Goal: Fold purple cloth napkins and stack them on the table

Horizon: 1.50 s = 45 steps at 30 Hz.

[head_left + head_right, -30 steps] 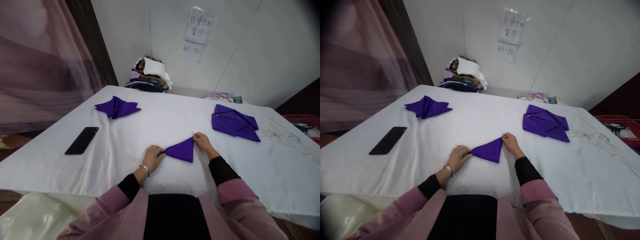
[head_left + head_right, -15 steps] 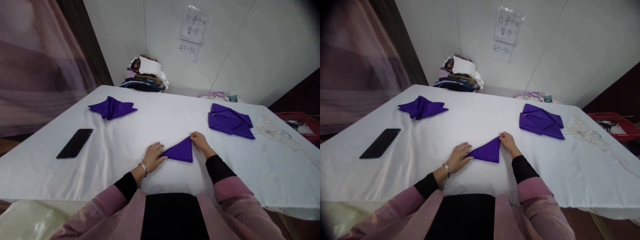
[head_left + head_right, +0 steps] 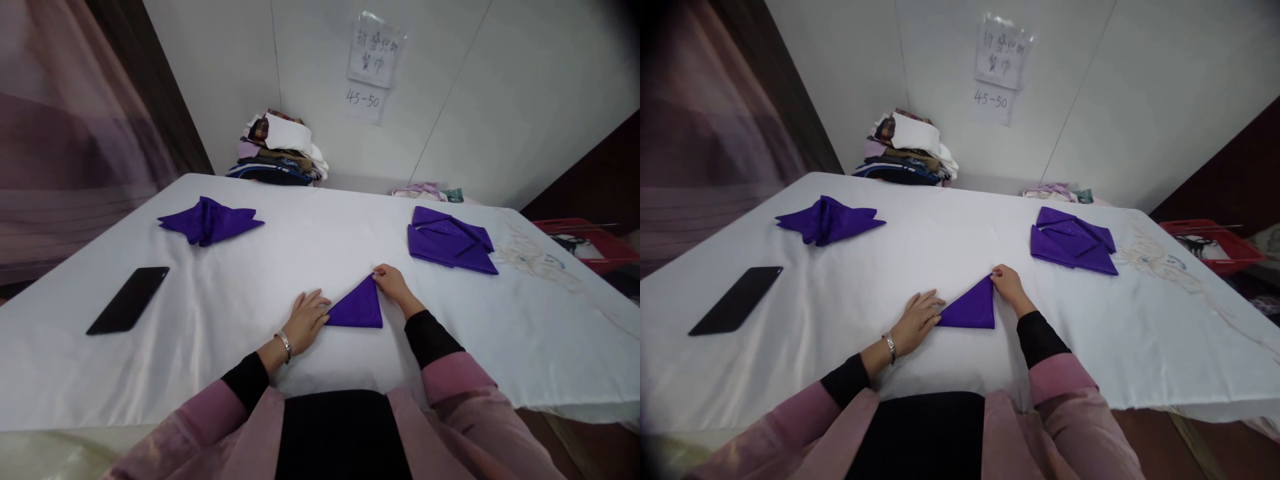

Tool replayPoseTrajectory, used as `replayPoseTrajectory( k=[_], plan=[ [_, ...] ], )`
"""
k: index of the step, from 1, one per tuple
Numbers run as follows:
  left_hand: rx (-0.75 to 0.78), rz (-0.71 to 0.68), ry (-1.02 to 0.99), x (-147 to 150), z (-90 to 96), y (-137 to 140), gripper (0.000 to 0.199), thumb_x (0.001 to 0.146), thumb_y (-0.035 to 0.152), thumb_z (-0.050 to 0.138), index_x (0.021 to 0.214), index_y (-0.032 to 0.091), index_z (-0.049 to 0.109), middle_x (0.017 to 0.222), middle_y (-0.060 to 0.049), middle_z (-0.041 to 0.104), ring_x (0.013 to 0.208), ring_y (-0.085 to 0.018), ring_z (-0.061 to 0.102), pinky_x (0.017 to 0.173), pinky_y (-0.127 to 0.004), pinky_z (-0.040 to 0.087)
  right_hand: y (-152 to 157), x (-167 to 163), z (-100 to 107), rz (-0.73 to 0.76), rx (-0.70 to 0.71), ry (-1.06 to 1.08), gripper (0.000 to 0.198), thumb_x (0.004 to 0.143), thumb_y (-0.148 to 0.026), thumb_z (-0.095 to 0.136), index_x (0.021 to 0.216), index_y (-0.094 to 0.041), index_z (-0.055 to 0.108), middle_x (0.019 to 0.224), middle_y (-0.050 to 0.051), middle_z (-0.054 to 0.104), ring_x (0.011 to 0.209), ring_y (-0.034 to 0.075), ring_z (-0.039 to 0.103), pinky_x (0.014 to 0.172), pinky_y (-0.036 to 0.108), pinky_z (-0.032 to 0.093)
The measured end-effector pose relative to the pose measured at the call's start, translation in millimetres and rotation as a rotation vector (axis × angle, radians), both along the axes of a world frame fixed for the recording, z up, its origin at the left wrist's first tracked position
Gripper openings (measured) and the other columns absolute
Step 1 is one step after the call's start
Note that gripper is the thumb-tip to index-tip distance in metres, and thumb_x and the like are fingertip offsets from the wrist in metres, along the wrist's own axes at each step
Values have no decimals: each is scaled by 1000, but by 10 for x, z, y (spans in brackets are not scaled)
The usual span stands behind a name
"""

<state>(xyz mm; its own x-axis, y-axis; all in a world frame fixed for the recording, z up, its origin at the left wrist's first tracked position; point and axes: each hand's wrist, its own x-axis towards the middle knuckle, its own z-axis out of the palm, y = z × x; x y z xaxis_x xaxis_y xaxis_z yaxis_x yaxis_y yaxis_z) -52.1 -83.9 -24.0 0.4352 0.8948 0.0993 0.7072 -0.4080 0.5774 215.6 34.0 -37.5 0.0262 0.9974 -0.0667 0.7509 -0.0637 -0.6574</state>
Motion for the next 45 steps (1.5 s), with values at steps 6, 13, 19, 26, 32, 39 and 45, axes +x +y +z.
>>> replayPoseTrajectory(
  k=[6, 13, 19, 26, 32, 39, 45],
  plan=[
    [108, 153, -32, 55, 36, -14, 27, 83, 42, 52, 100, 23, 60, 116, -6, 59, 115, -24, 47, 99, -45, 32, -3, -6, 14, 1, 2, -8, 20, 72, -17, 58, 91, -19, 63, 71, -2, 63, 62, 12, 56, 60, 23, 40],
    [81, 174, -1, 363, 100, 84, 34, 81, 41, 55, 108, 21, 56, 98, -6, 65, 94, -24, 55, 82, -41, 40, -9, -29, 53, 2, 3, -18, 19, 72, -16, 58, 91, -19, 64, 73, -1, 64, 65, 12, 57, 62, 22, 40],
    [103, 145, 105, 364, 67, 122, 16, 84, 19, 47, 90, 22, 62, 89, -4, 65, 87, -23, 56, 78, -40, 41, -3, -36, 40, -7, 11, -11, 20, 72, -15, 59, 91, -19, 63, 77, -1, 64, 65, 11, 56, 62, 22, 40],
    [240, 19, 27, 613, 222, 188, 31, 86, 28, 45, 116, 24, 54, 121, -6, 57, 115, -23, 46, 98, -45, 33, -2, -48, 47, -9, -7, 23, 19, 71, -15, 58, 89, -19, 62, 71, -3, 62, 60, 11, 55, 58, 20, 40],
    [199, -254, 155, 953, 80, 409, 63, 82, 58, 43, 132, 20, 40, 143, -12, 36, 135, -29, 23, 109, -50, 15, 6, -58, 151, 3, -85, 70, 17, 72, -14, 57, 89, -17, 61, 67, -2, 64, 50, 9, 55, 50, 20, 40],
    [155, -291, 253, 944, -120, 427, 73, 80, 66, 34, 135, 18, 37, 146, -13, 30, 136, -29, 18, 109, -49, 13, 130, -48, 219, 22, -210, 83, 22, 69, -16, 62, 91, -15, 61, 40, -7, 52, 37, 12, 52, 43, 21, 40],
    [166, -293, 257, 945, -120, 423, 74, 81, 66, 33, 135, 16, 37, 146, -14, 29, 136, -30, 17, 110, -51, 10, 92, -33, 238, -5, -90, 48, 15, 69, -17, 62, 85, -16, 63, 50, -3, 60, 51, 15, 59, 54, 24, 45]
  ],
)
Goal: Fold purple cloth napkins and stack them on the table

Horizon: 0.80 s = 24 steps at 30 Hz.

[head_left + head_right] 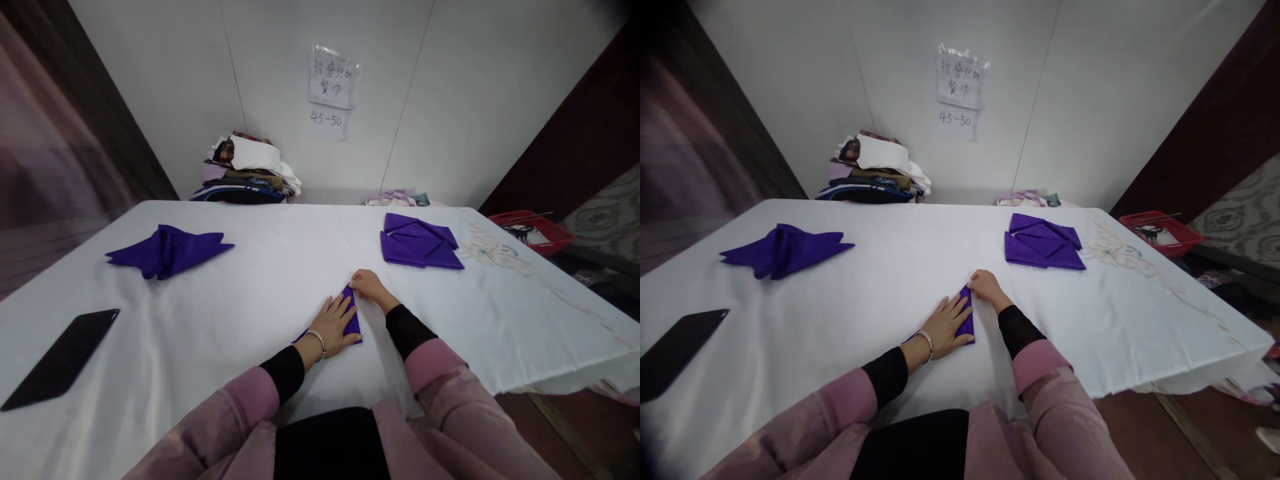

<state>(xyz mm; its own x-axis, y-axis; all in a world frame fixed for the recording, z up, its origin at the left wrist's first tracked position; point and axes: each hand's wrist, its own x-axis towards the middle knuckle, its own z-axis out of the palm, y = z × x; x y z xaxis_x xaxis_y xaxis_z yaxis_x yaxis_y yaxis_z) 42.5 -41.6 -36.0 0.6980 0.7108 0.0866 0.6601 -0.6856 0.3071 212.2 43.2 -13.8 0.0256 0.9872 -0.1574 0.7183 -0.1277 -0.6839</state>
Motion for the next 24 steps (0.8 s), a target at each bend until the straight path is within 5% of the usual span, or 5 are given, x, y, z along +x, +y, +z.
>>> replayPoseTrajectory(
  k=[4, 8, 11, 15, 24],
  plan=[
    [8, -5, -5, 3, 28, -3, 73, 81, 65, 33, 135, 17, 37, 145, -14, 31, 136, -30, 17, 110, -52, 10, -257, -142, 79, -35, 246, -12, 25, 82, -19, 48, 104, -18, 59, 104, 7, 65, 99, 18, 58, 87, 31, 43],
    [-9, 19, 7, 22, 68, -14, 71, 80, 62, 40, 135, 17, 36, 144, -12, 35, 135, -31, 20, 110, -50, 13, -522, -424, 121, 345, 434, 108, 40, 86, -35, 48, 122, -19, 51, 129, 8, 52, 121, 19, 44, 102, 35, 33],
    [-37, 63, 2, 34, 68, -18, 72, 78, 59, 46, 136, 17, 35, 144, -10, 35, 135, -32, 20, 110, -49, 17, -567, -547, 122, 606, 309, 114, 56, 86, -46, 47, 134, -18, 40, 142, 9, 37, 131, 20, 31, 108, 38, 25],
    [-58, 38, -46, 26, 36, -14, 73, 78, 58, 48, 138, 18, 32, 144, -10, 34, 134, -33, 22, 109, -51, 18, -461, -526, 100, 732, 208, 32, 62, 89, -52, 37, 141, -18, 29, 147, 9, 26, 137, 21, 18, 112, 41, 13],
    [25, 7, -59, 14, 47, -23, 69, 80, 62, 42, 133, 18, 40, 137, -12, 43, 130, -32, 28, 108, -52, 16, -162, -394, -22, 731, 184, -117, 62, 92, -55, 24, 142, -19, 25, 149, 7, 20, 138, 20, 9, 111, 42, 6]
  ],
)
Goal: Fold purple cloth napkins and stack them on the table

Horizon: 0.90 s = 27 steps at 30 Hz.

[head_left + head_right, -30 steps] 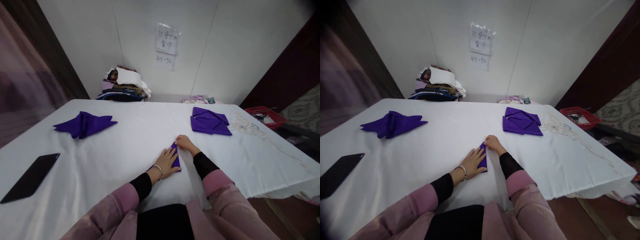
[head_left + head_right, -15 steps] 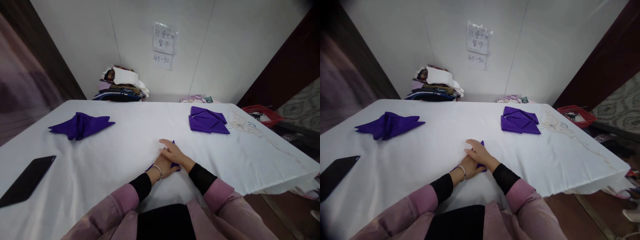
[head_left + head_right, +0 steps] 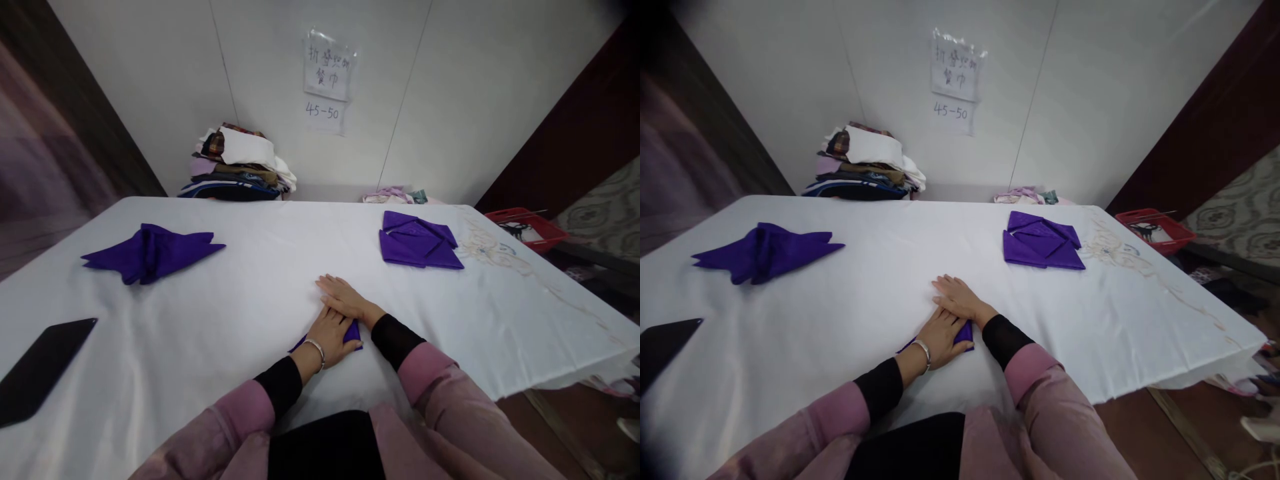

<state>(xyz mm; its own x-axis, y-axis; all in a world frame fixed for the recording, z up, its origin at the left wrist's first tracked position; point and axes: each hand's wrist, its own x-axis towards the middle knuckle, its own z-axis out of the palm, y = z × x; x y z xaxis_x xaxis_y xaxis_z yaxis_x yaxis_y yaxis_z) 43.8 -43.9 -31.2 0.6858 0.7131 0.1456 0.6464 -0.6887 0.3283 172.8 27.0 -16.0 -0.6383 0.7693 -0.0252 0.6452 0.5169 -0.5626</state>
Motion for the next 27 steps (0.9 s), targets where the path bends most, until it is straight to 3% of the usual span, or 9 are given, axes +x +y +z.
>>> replayPoseTrajectory(
  k=[8, 14, 17, 19, 22, 25, 27],
  plan=[
    [6, 6, 42, 1, -53, 12, 74, 80, 66, 34, 136, 18, 36, 141, -13, 38, 132, -31, 26, 109, -48, 15, 102, 1, -87, -109, -61, 79, 71, 88, -63, 21, 141, -17, 28, 149, 8, 21, 138, 21, 11, 112, 41, 6],
    [-9, -12, 114, 8, -57, 26, 77, 81, 68, 25, 137, 16, 34, 147, -14, 27, 137, -30, 14, 110, -50, 11, 214, 185, 102, -311, -308, 615, 73, 84, -69, 9, 141, -26, 27, 146, 4, 30, 135, 18, 23, 109, 44, 19],
    [-5, -4, 132, 8, -55, 28, 77, 82, 68, 24, 138, 16, 33, 148, -13, 26, 137, -30, 13, 110, -49, 10, 5, 249, 175, -441, -237, 772, 75, 85, -66, -1, 142, -25, 26, 146, 4, 30, 135, 16, 23, 110, 42, 18],
    [4, -5, 137, 11, -73, 34, 76, 82, 67, 26, 138, 17, 31, 148, -12, 26, 137, -29, 13, 110, -49, 10, -314, 240, 128, -503, -87, 676, 71, 87, -65, 8, 141, -24, 28, 147, 4, 28, 136, 17, 20, 112, 40, 14],
    [31, -28, 157, 16, -119, 51, 71, 83, 61, 32, 140, 19, 27, 149, -10, 25, 138, -29, 11, 110, -49, 10, -933, 181, -44, -492, 133, 349, 68, 88, -61, 28, 143, -22, 22, 150, 6, 19, 138, 21, 12, 112, 44, 11],
    [46, -42, 187, 15, -137, 78, 61, 87, 50, 30, 139, 18, 30, 148, -10, 27, 138, -28, 12, 110, -47, 10, -1431, 126, -212, -410, 272, 62, 72, 88, -52, 38, 145, -20, 9, 151, 9, 13, 138, 25, 7, 110, 50, 12],
    [38, -35, 201, 11, -102, 102, 54, 90, 43, 26, 137, 18, 34, 147, -10, 29, 137, -26, 16, 110, -47, 11, -1595, 109, -273, -392, 315, -49, 74, 88, -50, 40, 145, -17, 5, 150, 12, 13, 138, 26, 9, 109, 51, 15]
  ],
)
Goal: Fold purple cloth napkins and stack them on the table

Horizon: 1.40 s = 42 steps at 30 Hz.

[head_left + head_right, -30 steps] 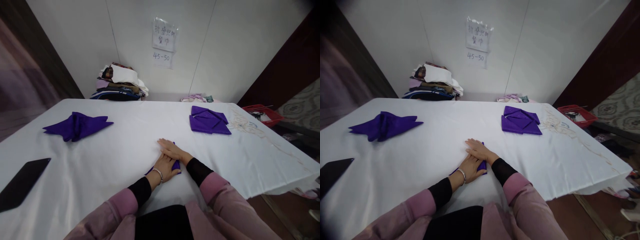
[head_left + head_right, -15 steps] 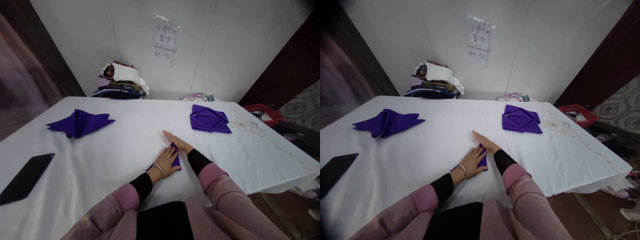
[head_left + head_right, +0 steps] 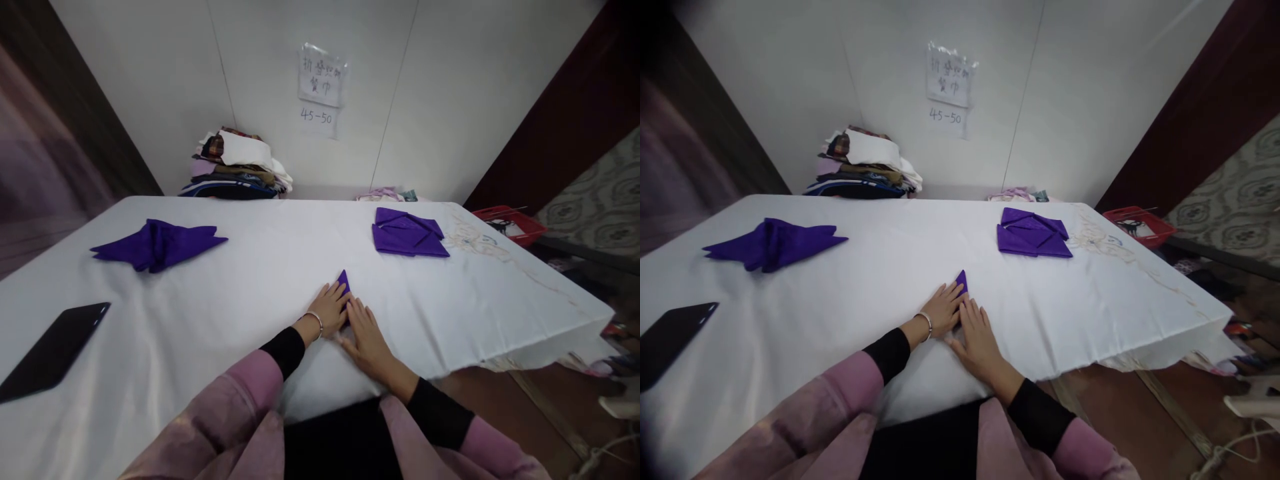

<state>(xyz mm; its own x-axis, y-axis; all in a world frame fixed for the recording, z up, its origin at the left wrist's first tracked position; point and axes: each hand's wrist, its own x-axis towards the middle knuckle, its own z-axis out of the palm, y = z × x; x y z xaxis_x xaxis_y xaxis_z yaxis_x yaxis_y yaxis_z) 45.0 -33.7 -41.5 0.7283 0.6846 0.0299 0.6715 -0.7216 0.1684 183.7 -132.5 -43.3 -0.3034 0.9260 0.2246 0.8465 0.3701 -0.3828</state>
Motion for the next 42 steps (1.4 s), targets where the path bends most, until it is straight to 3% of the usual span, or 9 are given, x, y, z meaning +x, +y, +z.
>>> replayPoseTrajectory(
  k=[5, 9, 18, 21, 26, 29, 34, 38, 42],
  plan=[
    [-30, -1, 46, 29, 192, 71, 47, 89, 32, 28, 132, 18, 39, 141, -10, 40, 131, -25, 30, 108, -49, 16, -32, -7, 10, -14, -74, -114, 78, 86, -55, 40, 144, -8, 16, 147, 18, 22, 136, 28, 17, 109, 50, 18],
    [62, 40, -11, 81, 213, 92, 42, 88, 30, 34, 127, 19, 43, 132, -9, 49, 121, -23, 42, 105, -47, 23, -32, -17, 33, -29, -84, -146, 75, 86, -58, 38, 143, -13, 21, 147, 15, 22, 136, 30, 16, 109, 52, 16],
    [85, 84, -33, 49, -7, 106, 47, 90, 35, 28, 133, 21, 38, 145, -6, 34, 136, -24, 20, 109, -52, 12, -94, -42, 72, -19, -101, -143, 79, 85, -61, 36, 141, -6, 26, 147, 16, 21, 137, 31, 12, 110, 51, 12],
    [68, 86, -29, 47, 2, 107, 47, 90, 34, 28, 134, 22, 36, 146, -5, 32, 136, -24, 20, 108, -54, 11, -176, -69, 101, -13, -114, -137, 78, 85, -59, 37, 140, -4, 28, 147, 17, 20, 137, 31, 12, 110, 51, 12],
    [51, 104, -42, 47, 23, 88, 47, 90, 35, 27, 134, 24, 35, 146, -5, 32, 135, -26, 22, 106, -59, 13, -231, 45, 118, 29, -137, -45, 70, 87, -55, 38, 142, -14, 25, 147, 13, 24, 137, 28, 12, 109, 52, 16],
    [29, 103, -51, 44, 31, 82, 47, 89, 35, 28, 135, 24, 35, 147, -6, 31, 135, -27, 22, 104, -60, 16, -33, 200, 200, -8, -125, 53, 63, 90, -50, 33, 143, -18, 23, 148, 9, 23, 138, 24, 12, 109, 50, 17],
    [-11, 121, -79, 44, 35, 90, 48, 90, 36, 26, 136, 27, 33, 147, -5, 31, 135, -27, 22, 105, -60, 16, 635, 223, 381, -76, -92, 79, 57, 92, -45, 31, 141, -17, 27, 147, 12, 26, 137, 24, 15, 109, 49, 13],
    [-32, 101, -102, 41, 18, 99, 50, 90, 36, 26, 139, 28, 27, 147, -5, 29, 136, -25, 19, 105, -60, 14, 1054, 77, 374, 31, -193, 59, 60, 91, -48, 31, 140, -14, 28, 147, 13, 24, 138, 23, 12, 109, 47, 9],
    [-18, 92, -113, 43, 15, 96, 51, 90, 34, 28, 139, 24, 28, 147, -8, 30, 136, -23, 19, 106, -59, 12, 1177, 75, 279, 88, -315, 87, 61, 93, -49, 24, 141, -12, 27, 148, 13, 24, 138, 21, 13, 109, 45, 8]
  ],
)
